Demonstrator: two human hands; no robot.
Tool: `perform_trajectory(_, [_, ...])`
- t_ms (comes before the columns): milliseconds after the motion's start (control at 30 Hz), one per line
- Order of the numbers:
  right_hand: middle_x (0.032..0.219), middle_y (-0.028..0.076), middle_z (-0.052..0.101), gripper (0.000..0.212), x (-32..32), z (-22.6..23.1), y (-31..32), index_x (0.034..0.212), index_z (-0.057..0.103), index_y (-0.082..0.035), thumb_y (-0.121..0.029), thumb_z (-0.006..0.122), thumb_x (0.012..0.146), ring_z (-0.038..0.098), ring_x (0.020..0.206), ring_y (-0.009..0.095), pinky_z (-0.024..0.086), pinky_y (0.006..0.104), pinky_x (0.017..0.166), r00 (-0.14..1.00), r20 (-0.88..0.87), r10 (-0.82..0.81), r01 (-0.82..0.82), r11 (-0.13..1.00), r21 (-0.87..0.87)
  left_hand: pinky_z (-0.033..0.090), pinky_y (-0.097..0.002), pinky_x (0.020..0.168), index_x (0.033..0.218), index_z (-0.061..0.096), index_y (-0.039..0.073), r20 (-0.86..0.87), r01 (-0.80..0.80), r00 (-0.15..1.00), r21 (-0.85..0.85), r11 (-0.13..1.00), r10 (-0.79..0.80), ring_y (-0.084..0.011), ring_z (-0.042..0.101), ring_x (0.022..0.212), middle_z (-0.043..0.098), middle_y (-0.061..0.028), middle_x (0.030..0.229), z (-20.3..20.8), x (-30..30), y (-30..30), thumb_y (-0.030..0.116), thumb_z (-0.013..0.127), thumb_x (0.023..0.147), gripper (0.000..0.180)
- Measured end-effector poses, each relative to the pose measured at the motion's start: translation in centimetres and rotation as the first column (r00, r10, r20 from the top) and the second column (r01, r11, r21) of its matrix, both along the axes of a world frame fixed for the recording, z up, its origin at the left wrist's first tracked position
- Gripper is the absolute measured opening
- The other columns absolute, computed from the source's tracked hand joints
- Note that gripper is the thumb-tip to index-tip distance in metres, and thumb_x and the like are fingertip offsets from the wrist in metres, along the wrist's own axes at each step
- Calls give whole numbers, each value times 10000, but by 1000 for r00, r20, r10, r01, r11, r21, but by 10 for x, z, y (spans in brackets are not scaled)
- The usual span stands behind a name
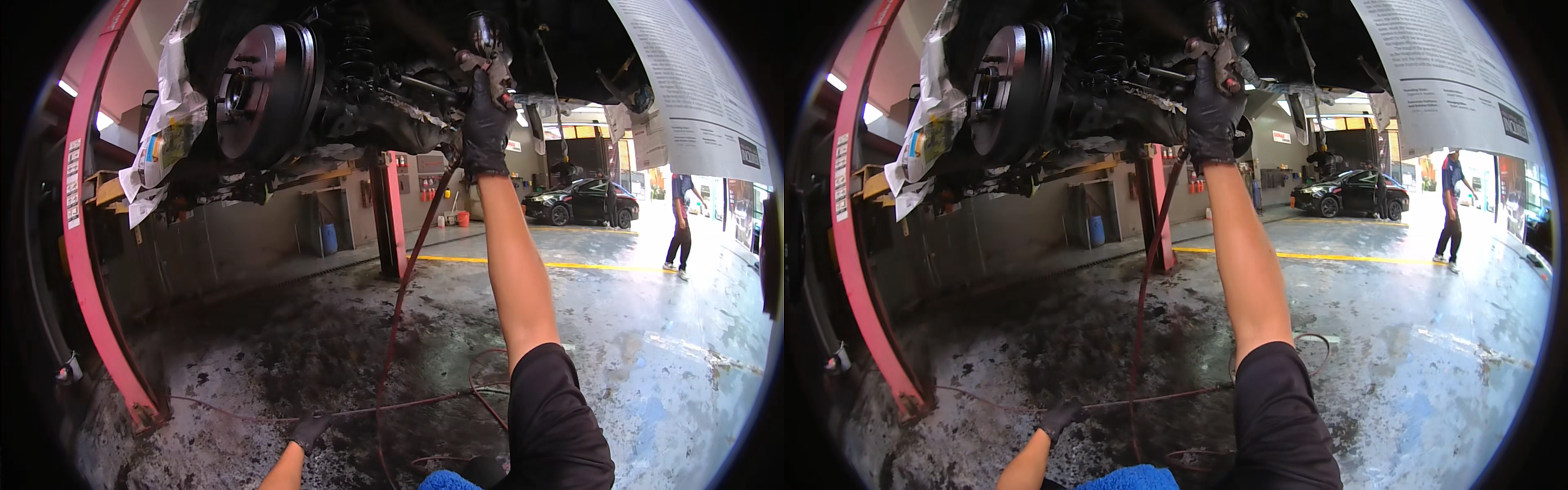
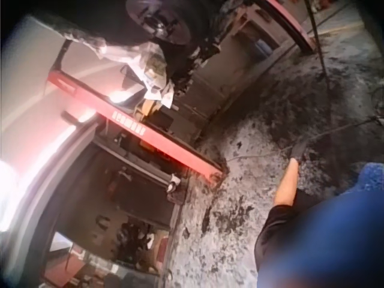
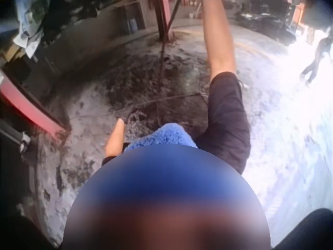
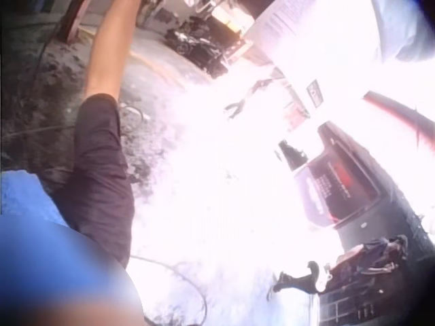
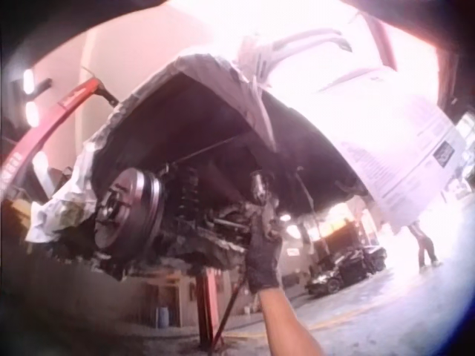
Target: The person uses a pneumatic impact wrench to remove bolts from the underside of a car's suspension system. They repeatedly position the tool, trigger it, and reposition to access different fasteners on the rear suspension assembly.
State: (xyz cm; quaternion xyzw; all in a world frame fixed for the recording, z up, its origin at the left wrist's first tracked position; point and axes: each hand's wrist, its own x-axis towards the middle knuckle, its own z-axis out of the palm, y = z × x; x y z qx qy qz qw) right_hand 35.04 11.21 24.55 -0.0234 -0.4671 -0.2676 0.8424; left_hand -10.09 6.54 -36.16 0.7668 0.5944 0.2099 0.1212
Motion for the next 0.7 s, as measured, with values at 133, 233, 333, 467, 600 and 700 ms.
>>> perform_trajectory(133, [1125, 65, 715, 293, 6, 21, -12, 1274, 655, -90, -180, 625, 997, 665, 971, 231, 505, 346, 867, 987, -141, -73, 83, 994, 68, 494, -401, 966, 1399, 555, 13, 510, -280, 729, -388, 878, 457, -246, 641, 1122, 629, -174, 1350, 5, 17, -33, 433, 661, 932, 637])
perform_trajectory(233, [1078, 87, 734, 226, -3, 36, -18, 1171, 703, -87, -214, 607, 1010, 687, 941, 255, 515, 365, 826, 956, -136, 259, -242, 962, 129, 499, -398, 949, 1372, 588, 20, 488, -401, 712, -307, 863, 505, -251, 649, 1108, 641, -166, 1337, -24, 11, -31, 459, 629, 936, 621])
perform_trajectory(333, [1055, 114, 746, 283, -10, 48, -21, 1129, 706, -54, -294, 653, 988, 707, 938, 267, 523, 366, 807, 862, -157, 481, -477, 876, 63, 490, -397, 971, 1327, 630, 24, 524, -364, 714, -287, 886, 463, -288, 645, 1126, 644, -188, 1327, -69, -8, -31, 493, 634, 902, 633])
perform_trajectory(467, [1069, 117, 741, 355, -18, 60, -11, 1221, 656, -43, -317, 653, 996, 703, 939, 208, 531, 345, 816, 965, -93, 246, -249, 968, -24, 457, -413, 1027, 1487, 416, 3, 439, -319, 786, -315, 894, 435, -379, 618, 1164, 653, -237, 1269, -99, -34, -24, 576, 683, 810, 926])
perform_trajectory(600, [1095, 100, 740, 300, -31, 58, 1, 1237, 664, -89, -283, 617, 1014, 710, 950, 201, 534, 345, 823, 991, -87, 101, -104, 994, -28, 440, -436, 1053, 1320, 597, -47, 266, -446, 806, -314, 838, 529, -425, 584, 1198, 631, -277, 1282, -97, -37, -33, 621, 684, 774, 867])
perform_trajectory(700, [1043, 138, 750, 356, -42, 58, 5, 1105, 700, -30, -351, 698, 953, 720, 957, 296, 535, 392, 798, 978, -135, 158, -145, 984, 102, 423, -442, 1074, 1230, 654, -67, 196, -536, 774, -304, 788, 602, -440, 543, 1252, 598, -293, 1331, -95, -34, -41, 679, 679, 752, 886])
